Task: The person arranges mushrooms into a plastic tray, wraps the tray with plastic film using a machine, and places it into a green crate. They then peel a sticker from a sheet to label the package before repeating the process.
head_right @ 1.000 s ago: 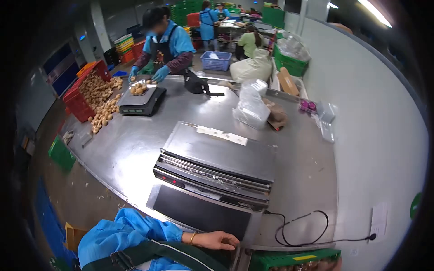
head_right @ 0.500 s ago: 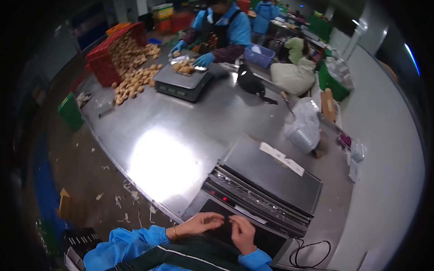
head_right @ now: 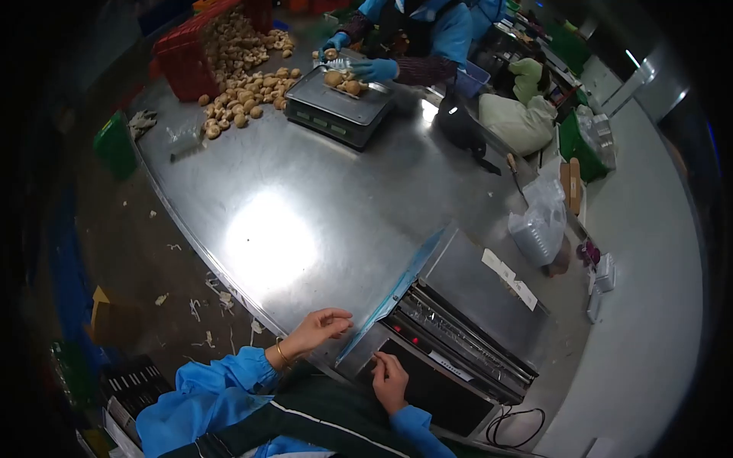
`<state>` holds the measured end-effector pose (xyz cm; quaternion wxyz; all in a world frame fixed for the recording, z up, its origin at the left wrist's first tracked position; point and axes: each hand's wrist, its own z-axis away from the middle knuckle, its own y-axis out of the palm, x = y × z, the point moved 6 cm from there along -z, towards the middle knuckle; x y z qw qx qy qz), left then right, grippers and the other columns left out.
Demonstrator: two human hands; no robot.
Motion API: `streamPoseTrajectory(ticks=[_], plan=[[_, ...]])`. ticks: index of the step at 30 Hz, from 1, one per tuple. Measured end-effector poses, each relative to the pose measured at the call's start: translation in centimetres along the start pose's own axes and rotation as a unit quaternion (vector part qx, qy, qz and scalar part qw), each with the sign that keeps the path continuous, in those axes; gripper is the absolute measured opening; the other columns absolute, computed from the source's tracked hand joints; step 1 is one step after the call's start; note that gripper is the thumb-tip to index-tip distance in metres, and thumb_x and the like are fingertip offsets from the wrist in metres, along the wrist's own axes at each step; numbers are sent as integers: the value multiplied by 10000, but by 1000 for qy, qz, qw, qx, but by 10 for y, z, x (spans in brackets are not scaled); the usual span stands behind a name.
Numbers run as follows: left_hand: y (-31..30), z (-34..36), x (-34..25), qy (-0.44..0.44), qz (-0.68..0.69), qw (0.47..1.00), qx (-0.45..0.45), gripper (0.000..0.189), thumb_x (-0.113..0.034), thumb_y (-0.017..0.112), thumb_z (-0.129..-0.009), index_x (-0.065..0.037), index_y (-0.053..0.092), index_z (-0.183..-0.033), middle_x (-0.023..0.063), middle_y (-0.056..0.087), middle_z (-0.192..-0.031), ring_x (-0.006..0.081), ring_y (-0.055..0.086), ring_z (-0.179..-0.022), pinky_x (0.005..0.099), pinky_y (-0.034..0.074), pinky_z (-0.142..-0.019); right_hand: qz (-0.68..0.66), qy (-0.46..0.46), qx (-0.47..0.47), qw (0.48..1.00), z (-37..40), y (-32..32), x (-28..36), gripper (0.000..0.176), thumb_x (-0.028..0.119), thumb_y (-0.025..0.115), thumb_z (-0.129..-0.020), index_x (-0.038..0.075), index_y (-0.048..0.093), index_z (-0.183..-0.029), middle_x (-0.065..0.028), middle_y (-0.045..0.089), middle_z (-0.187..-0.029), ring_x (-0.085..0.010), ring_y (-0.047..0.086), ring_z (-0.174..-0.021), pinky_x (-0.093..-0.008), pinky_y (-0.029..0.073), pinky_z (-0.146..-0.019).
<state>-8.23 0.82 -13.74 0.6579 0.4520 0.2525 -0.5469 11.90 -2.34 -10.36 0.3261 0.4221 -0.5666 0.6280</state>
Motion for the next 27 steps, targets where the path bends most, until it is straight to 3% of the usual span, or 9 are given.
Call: streamPoseTrajectory(ticks=[5, 10, 17, 22, 25, 27], plan=[[15, 10, 18, -4, 56, 998, 15, 345, -202, 608, -905, -8, 557, -1186, 69, 651, -1026, 112, 601, -911, 255, 488, -787, 18, -32, -1, 999, -5, 3, -6, 171, -62, 521, -860, -24, 624, -991, -111, 633, -859, -106, 606, -610, -219, 475, -506], [28, 37, 51, -33, 49, 998, -29, 340, -192, 620, -896, 0, 564, -1171, 43, 655, -995, 95, 594, -879, 235, 478, -753, -2, -84, 25, 996, -5, 3, 0, 156, -54, 503, -867, -38, 606, -984, -88, 597, -824, -74, 545, -555, -195, 414, -475], [48, 86, 63, 44, -53, 998, -12, 335, -204, 640, -882, -12, 593, -1152, 51, 645, -1003, 94, 580, -900, 229, 469, -773, -35, -67, 54, 996, -3, 1, -11, 168, -41, 507, -875, -21, 616, -1000, -106, 629, -886, -113, 606, -652, -222, 487, -538], [25, 91, 64, 13, -82, 995, -46, 322, -213, 626, -891, -5, 604, -1136, 48, 661, -960, 98, 600, -879, 243, 487, -779, -32, -83, 58, 994, -2, 0, -7, 167, -41, 494, -885, -35, 611, -1004, -117, 627, -877, -121, 608, -647, -227, 493, -548], [-6, 72, 54, 74, -41, 993, -80, 250, -179, 573, -925, 5, 625, -1086, 30, 658, -868, 83, 583, -733, 219, 487, -695, -11, -50, 50, 997, -2, 1, -4, 170, -43, 493, -883, -35, 613, -1003, -120, 629, -886, -124, 618, -666, -226, 499, -556], [-42, 59, 42, 87, -68, 989, -97, 237, -179, 561, -932, 4, 627, -1068, 33, 660, -868, 81, 587, -738, 217, 489, -691, 1, -34, 28, 999, -3, 3, -6, 172, -44, 487, -879, -47, 610, -999, -120, 633, -891, -135, 631, -690, -230, 500, -555]])
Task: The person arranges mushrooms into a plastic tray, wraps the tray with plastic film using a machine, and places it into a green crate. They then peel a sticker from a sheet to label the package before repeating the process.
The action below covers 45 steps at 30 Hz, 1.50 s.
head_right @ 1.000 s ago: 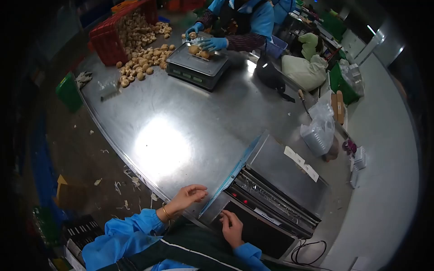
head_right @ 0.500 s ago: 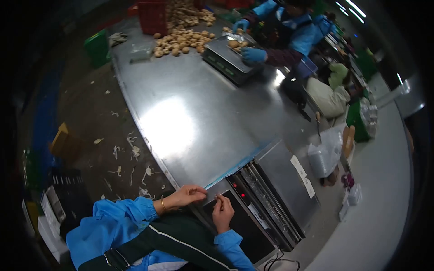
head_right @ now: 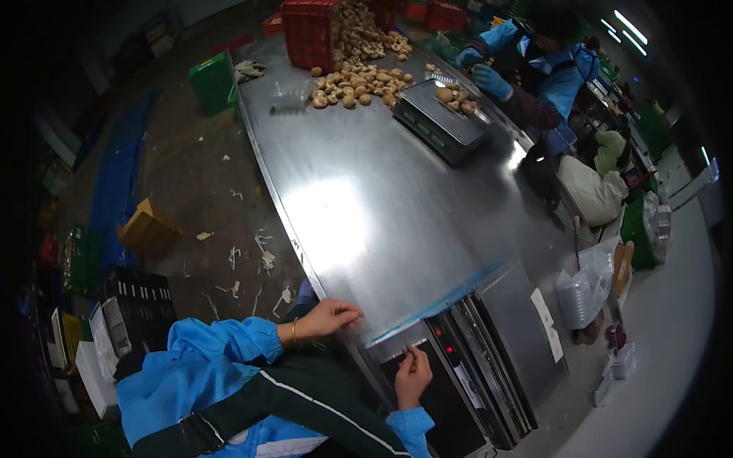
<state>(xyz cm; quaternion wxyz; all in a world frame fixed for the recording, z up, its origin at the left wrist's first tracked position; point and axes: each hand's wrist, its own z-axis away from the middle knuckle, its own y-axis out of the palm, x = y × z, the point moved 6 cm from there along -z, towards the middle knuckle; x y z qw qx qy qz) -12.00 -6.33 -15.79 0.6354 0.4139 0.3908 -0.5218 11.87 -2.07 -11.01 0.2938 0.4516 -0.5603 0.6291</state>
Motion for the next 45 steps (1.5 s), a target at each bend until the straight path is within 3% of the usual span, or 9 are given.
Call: streamPoseTrajectory(ticks=[2, 11, 21, 27, 31, 33, 39, 44, 45], plan=[[-46, -20, -20, 5, 7, 999, -37, 216, -180, 528, -949, -3, 634, -1014, 34, 659, -841, 74, 588, -736, 216, 492, -673, 12, 4, -49, 999, -2, 4, -1, 182, -21, 482, -881, -41, 608, -1010, -103, 645, -832, -80, 546, -573, -205, 438, -514], [-289, -141, -73, -31, -15, 993, -114, 184, -163, 587, -906, 11, 638, -942, 44, 633, -785, 91, 562, -676, 215, 475, -624, 97, 123, -294, 943, -11, 34, 7, 192, 38, 488, -903, -79, 585, -1020, -135, 647, -886, -161, 608, -767, -261, 470, -668], [-319, -224, -49, -33, -40, 998, 23, 229, -169, 639, -860, 24, 647, -983, 32, 656, -794, 78, 580, -690, 214, 487, -645, 283, 205, -475, 808, -15, 54, 10, 232, 85, 453, -897, -16, 622, -1021, -106, 643, -874, -186, 594, -746, -310, 467, -700], [-312, -237, -51, -45, -82, 992, 80, 275, -185, 655, -850, 2, 638, -1051, 60, 659, -844, 118, 604, -759, 246, 493, -706, 323, 227, -482, 782, -19, 59, 17, 228, 142, 471, -909, 8, 633, -999, -151, 659, -924, -280, 637, -819, -366, 483, -727], [-391, -312, -67, 79, -345, 927, -124, 602, -247, 734, -759, 20, 488, -1240, 224, 552, -1187, 323, 548, -1077, 371, 450, -918, 350, 241, -488, 762, -25, 66, 23, 230, 137, 461, -908, 16, 632, -1005, -147, 658, -934, -299, 633, -826, -376, 483, -737], [-443, -355, -87, 132, -319, 914, -215, 780, -278, 763, -715, 35, 377, -1317, 275, 429, -1311, 382, 418, -1217, 394, 369, -1011, 340, 255, -499, 755, -22, 64, 23, 228, 128, 459, -901, 22, 629, -1010, -146, 655, -959, -305, 631, -833, -383, 486, -747], [-514, -424, -161, 116, -495, 755, -414, 999, -358, 802, -634, 28, 260, -1379, 304, 314, -1392, 430, 309, -1290, 449, 273, -1070, 373, 287, -493, 732, -22, 64, 18, 221, 138, 455, -906, 48, 631, -1005, -125, 652, -953, -297, 632, -833, -383, 490, -742], [-520, -455, -169, 60, -443, 783, -433, 1005, -330, 809, -629, -11, 254, -1404, 275, 424, -1290, 418, 384, -1226, 442, 323, -1034, 397, 303, -493, 713, -25, 65, 17, 214, 138, 451, -905, 66, 628, -1001, -115, 649, -951, -299, 631, -832, -386, 492, -735], [-511, -462, -172, 128, -399, 814, -402, 970, -291, 809, -634, -5, 276, -1392, 265, 445, -1273, 411, 411, -1204, 427, 342, -1023, 400, 307, -492, 710, -25, 66, 18, 215, 143, 450, -908, 69, 625, -1008, -114, 648, -952, -296, 630, -832, -388, 493, -733]])
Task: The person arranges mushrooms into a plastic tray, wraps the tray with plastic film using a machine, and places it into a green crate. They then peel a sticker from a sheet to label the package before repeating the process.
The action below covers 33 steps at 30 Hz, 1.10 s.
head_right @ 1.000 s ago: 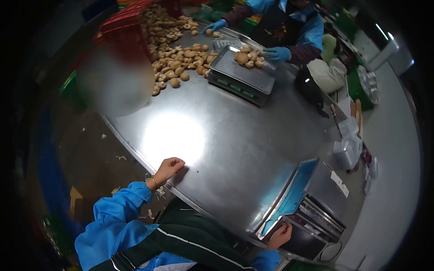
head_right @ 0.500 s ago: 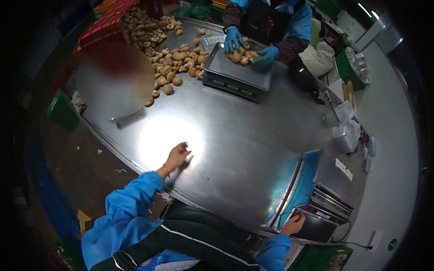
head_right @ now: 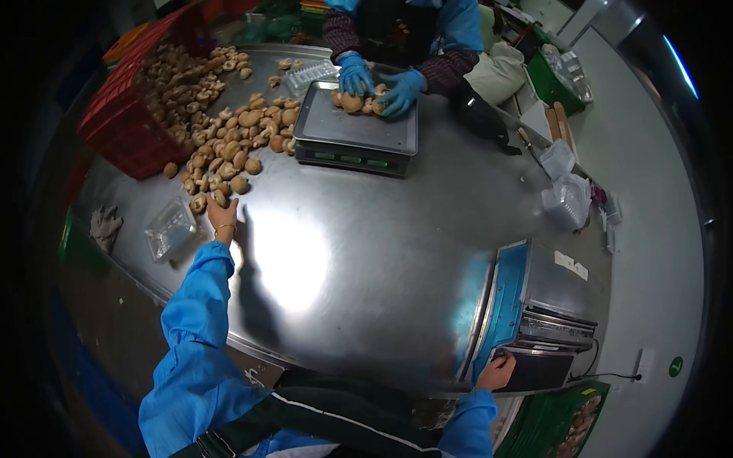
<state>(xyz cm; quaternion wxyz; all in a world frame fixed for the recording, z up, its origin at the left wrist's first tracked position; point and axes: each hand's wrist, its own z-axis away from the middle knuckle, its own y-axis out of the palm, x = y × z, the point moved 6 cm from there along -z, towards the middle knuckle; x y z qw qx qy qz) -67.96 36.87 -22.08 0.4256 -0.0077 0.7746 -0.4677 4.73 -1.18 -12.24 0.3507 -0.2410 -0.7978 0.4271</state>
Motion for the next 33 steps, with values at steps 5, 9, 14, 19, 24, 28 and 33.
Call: streamPoseTrajectory(ticks=[5, 9, 14, 19, 24, 28, 33], plan=[[33, 18, -32, 114, 92, 989, -7, 881, -202, 788, -665, 0, 311, -1379, 250, 431, -1319, 396, 414, -1219, 399, 340, -1034, 7, 25, 14, 1000, 3, -4, 11, 225, 164, 437, -935, 44, 602, -1028, -123, 639, -960, -279, 624, -830, -375, 489, -744], [38, 26, -44, 98, 70, 993, -18, 804, -228, 759, -695, -12, 357, -1357, 246, 368, -1369, 414, 358, -1250, 430, 296, -1059, -159, -36, 16, 986, 12, 2, 26, 230, 59, 435, -933, -48, 523, -1118, -173, 560, -1006, -266, 573, -903, -332, 457, -776], [22, 21, -71, 178, 39, 983, -23, 553, -194, 731, -711, -57, 533, -1208, 214, 371, -1379, 390, 374, -1237, 457, 296, -1020, -190, -57, 52, 979, 62, 29, 70, 486, -25, 460, -836, -11, 401, -1319, -159, 453, -1224, -252, 473, -1025, -331, 404, -868], [34, -7, -87, 225, 83, 971, -19, 334, -194, 690, -746, -87, 629, -1056, 123, 588, -1162, 305, 518, -1092, 423, 333, -960, -117, -181, 196, 957, 119, 80, 139, 542, -11, 516, -786, -2, 410, -1317, -217, 395, -1348, -366, 399, -1235, -418, 344, -1001], [49, -43, -111, 210, 135, 967, 47, 254, -184, 677, -752, -71, 653, -978, 105, 631, -1068, 294, 590, -969, 391, 420, -869, -37, -241, 254, 936, 145, 114, 205, 522, -16, 477, -770, 1, 443, -1291, -236, 392, -1361, -405, 341, -1275, -470, 258, -1065], [69, -67, -137, 242, 117, 961, 73, 289, -192, 673, -752, -62, 649, -1009, 141, 636, -1023, 336, 601, -927, 399, 474, -797, -48, -251, 243, 936, 138, 125, 208, 509, -8, 483, -746, -4, 478, -1255, -263, 405, -1342, -424, 377, -1239, -509, 291, -1022], [87, -24, -120, 321, -1, 942, 101, 349, -208, 687, -727, -62, 636, -1040, 150, 577, -1150, 323, 506, -1091, 499, 295, -993, -22, -267, 233, 935, 138, 128, 205, 510, 11, 440, -735, -11, 490, -1243, -262, 416, -1332, -432, 388, -1228, -502, 293, -1024]])
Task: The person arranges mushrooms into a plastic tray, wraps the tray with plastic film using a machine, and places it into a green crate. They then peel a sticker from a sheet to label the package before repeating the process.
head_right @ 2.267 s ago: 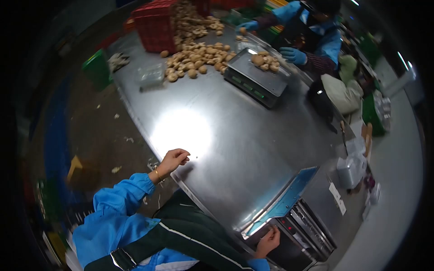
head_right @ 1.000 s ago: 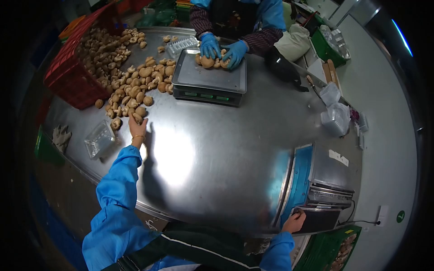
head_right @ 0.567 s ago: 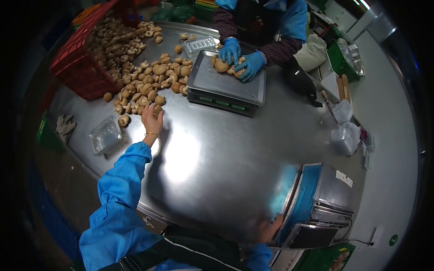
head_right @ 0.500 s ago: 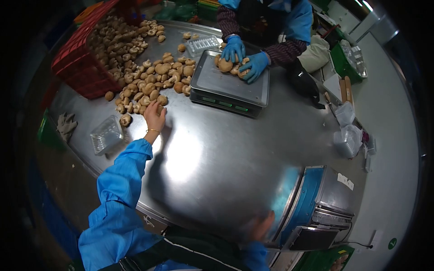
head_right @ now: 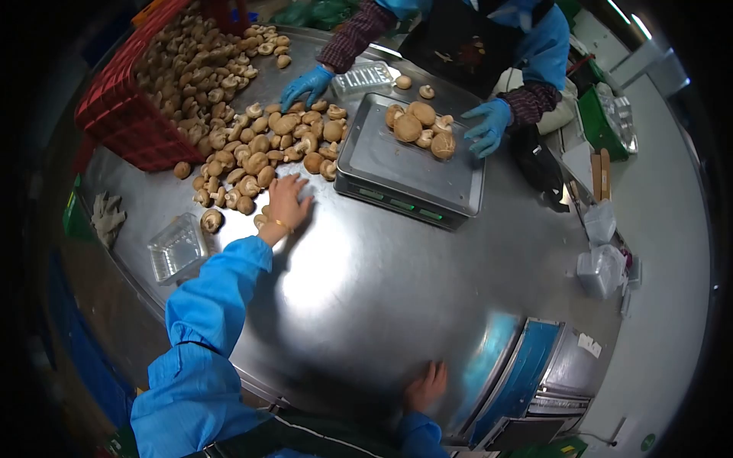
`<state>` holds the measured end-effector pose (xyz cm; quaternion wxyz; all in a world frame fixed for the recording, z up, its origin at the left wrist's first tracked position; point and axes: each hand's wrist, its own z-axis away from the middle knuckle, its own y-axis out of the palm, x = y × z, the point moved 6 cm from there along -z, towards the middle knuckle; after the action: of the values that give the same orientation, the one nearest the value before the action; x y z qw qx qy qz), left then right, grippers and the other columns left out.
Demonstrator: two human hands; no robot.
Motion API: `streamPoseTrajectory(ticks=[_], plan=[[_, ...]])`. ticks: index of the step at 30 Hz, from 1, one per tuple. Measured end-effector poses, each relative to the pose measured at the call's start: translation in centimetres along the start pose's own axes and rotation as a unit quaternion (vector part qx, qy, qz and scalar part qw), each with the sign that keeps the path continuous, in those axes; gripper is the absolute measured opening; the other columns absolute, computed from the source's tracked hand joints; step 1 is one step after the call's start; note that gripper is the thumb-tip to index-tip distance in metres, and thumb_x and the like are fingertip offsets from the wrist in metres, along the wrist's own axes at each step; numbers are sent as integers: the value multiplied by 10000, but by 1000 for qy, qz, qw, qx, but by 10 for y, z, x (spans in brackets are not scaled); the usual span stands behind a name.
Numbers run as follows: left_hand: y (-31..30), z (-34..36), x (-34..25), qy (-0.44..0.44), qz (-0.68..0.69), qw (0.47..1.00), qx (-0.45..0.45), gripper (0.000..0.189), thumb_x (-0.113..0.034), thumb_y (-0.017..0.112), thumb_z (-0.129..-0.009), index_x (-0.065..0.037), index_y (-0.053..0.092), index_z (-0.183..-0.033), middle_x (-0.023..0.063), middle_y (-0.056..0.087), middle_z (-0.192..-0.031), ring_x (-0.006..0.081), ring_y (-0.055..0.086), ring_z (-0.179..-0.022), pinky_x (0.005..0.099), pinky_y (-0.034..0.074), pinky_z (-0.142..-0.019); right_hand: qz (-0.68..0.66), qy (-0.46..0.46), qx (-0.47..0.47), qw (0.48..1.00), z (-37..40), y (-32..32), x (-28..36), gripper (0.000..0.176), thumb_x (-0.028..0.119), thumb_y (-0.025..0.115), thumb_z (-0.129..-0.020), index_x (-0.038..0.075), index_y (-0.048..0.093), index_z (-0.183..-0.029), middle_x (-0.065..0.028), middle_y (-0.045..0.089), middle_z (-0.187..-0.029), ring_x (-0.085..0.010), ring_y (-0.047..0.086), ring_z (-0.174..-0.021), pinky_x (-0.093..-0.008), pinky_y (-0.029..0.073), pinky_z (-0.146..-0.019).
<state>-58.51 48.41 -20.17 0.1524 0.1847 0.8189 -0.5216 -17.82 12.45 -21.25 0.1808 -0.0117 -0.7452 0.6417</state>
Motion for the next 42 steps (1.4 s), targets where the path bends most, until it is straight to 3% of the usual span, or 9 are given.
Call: streamPoseTrajectory(ticks=[7, 14, 21, 27, 31, 34, 37, 39, 42], plan=[[-30, 99, -50, 49, 111, 993, -17, 222, -80, 660, -739, -66, 633, -959, 117, 574, -1136, 290, 487, -1161, 546, 269, -1030, -4, -49, 3, 999, 1, 4, -1, 479, 62, 388, -785, -29, 479, -1246, -280, 420, -1316, -441, 406, -1215, -493, 308, -1034], [-54, 169, -70, -30, 122, 992, 5, 210, -55, 660, -754, -75, 638, -962, 102, 571, -1164, 282, 484, -1165, 538, 273, -1036, -4, -85, -31, 996, 0, 0, -4, 452, 117, 383, -834, -20, 484, -1254, -278, 442, -1297, -438, 425, -1195, -477, 324, -1027], [-57, 198, -102, -47, 154, 987, -2, 203, -49, 652, -733, -57, 643, -935, 139, 592, -1123, 319, 525, -1081, 471, 344, -954, -42, -51, -25, 998, 1, -14, 2, 477, -24, 486, -723, -26, 510, -1200, -272, 467, -1261, -441, 442, -1162, -486, 330, -1006], [-41, 217, -141, -43, 199, 976, 75, 232, -79, 680, -720, -55, 656, -950, 153, 590, -1141, 325, 533, -1044, 426, 376, -925, -55, 10, -5, 998, 8, -6, -8, 456, 6, 475, -780, 18, 488, -1236, -212, 406, -1350, -390, 351, -1262, -483, 246, -1055], [-25, 243, -161, -38, 208, 964, 163, 257, -144, 689, -742, -70, 663, -987, 160, 558, -1200, 342, 470, -1167, 498, 284, -1027, -77, 29, -1, 997, 10, -6, -12, 432, 20, 470, -803, 30, 487, -1235, -199, 389, -1367, -377, 328, -1281, -486, 223, -1065], [-32, 248, -176, 22, 157, 978, 137, 230, -126, 703, -737, -69, 669, -958, 177, 577, -1152, 355, 506, -1105, 419, 369, -961, -83, 25, 14, 996, 9, -5, -12, 407, 69, 490, -818, 17, 497, -1221, -208, 379, -1376, -381, 326, -1284, -497, 222, -1066], [-24, 253, -159, -27, 218, 963, 159, 290, -107, 701, -734, -53, 644, -1014, 180, 557, -1190, 368, 476, -1163, 423, 346, -1005, -104, 23, 15, 994, 7, -5, -12, 375, 70, 481, -837, 15, 510, -1207, -203, 380, -1376, -378, 319, -1287, -498, 218, -1068], [-35, 247, -124, -120, 264, 955, 59, 438, -97, 703, -732, -25, 578, -1145, 207, 483, -1284, 382, 405, -1243, 429, 313, -1047, -117, 22, 11, 993, 7, -5, -12, 370, 61, 485, -832, 14, 517, -1198, -202, 379, -1376, -376, 314, -1289, -497, 215, -1068], [-69, 223, -70, -168, 92, 981, -36, 706, -132, 724, -725, -16, 389, -1336, 249, 304, -1411, 392, 297, -1314, 428, 283, -1073, -119, 30, 14, 992, 8, -6, -12, 373, 52, 486, -827, 15, 517, -1196, -200, 378, -1377, -374, 314, -1290, -497, 215, -1065]])
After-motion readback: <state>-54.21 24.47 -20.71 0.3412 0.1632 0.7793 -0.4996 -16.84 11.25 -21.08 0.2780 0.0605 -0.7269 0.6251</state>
